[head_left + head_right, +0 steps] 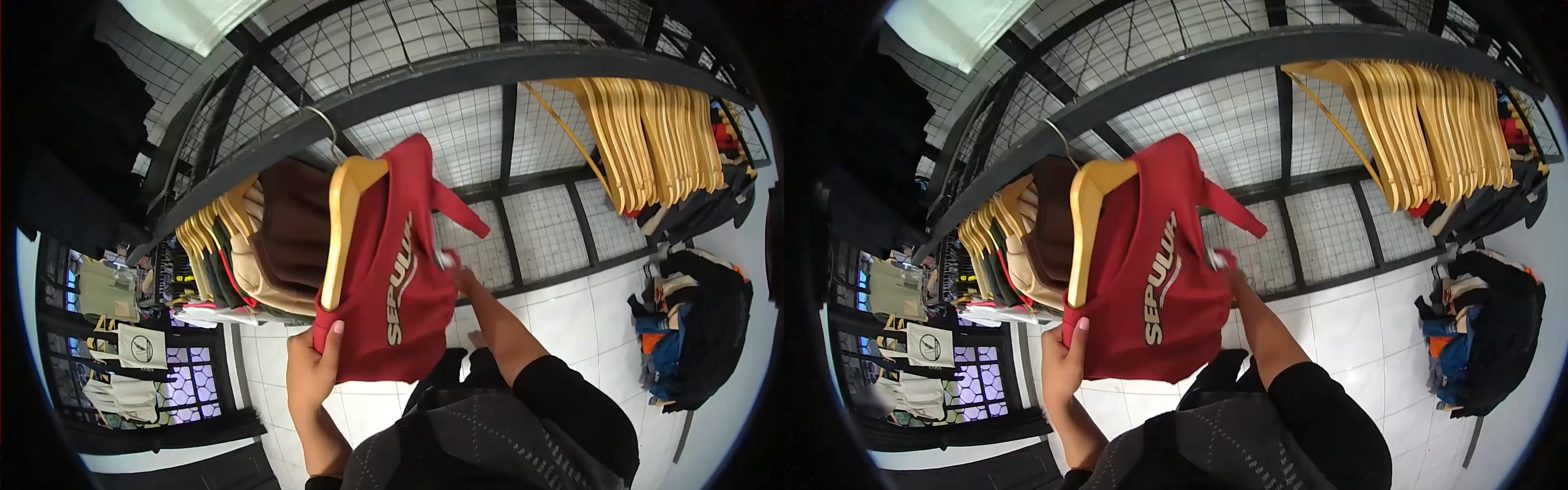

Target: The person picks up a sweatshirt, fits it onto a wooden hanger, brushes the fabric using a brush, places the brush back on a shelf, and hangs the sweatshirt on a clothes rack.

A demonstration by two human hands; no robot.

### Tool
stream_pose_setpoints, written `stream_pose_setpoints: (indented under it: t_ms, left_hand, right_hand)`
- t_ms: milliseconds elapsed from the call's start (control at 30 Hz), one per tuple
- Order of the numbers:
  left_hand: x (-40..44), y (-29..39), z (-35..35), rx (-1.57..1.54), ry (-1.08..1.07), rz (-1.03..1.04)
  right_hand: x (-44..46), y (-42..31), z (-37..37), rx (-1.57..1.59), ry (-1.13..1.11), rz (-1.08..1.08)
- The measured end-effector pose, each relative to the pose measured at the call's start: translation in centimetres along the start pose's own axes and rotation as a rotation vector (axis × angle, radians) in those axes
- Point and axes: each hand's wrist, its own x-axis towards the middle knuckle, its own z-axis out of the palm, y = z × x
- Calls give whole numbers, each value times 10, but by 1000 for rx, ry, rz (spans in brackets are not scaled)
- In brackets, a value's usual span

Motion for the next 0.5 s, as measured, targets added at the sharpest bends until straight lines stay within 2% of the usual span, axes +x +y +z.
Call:
stream_pose_setpoints:
  t_ms: [67,100,133,200,267,300,333,367,433,467,500]
  left_hand:
    - [0,-3,0,10,-10,15]
    - [0,-3,1,16,-21,22]
    - [0,-2,1,20,-34,25]
    - [2,-1,2,3,-38,15]
    - [3,0,3,-43,-71,-9]
    - [4,1,5,-47,-84,-8]
    - [4,2,7,-54,-87,-9]
    - [4,3,9,-60,-88,-9]
    - [5,-2,16,-57,-113,3]
    - [5,-4,21,-87,-99,19]
    - [5,-5,24,-115,-86,36]
  right_hand:
    - [-77,23,-16,-162,-197,-68]
    - [-96,47,0,-55,-294,201]
    - [-132,42,-19,-101,-319,379]
    - [-170,66,13,412,331,915]
    - [-190,11,-46,519,524,1081]
    - [-188,-9,-68,589,617,993]
    - [-176,-17,-66,630,813,776]
    - [-159,-37,-70,729,1169,415]
    - [-162,-109,-146,1019,942,301]
    - [-148,-124,-141,962,912,251]
    - [-146,-142,-139,860,955,97]
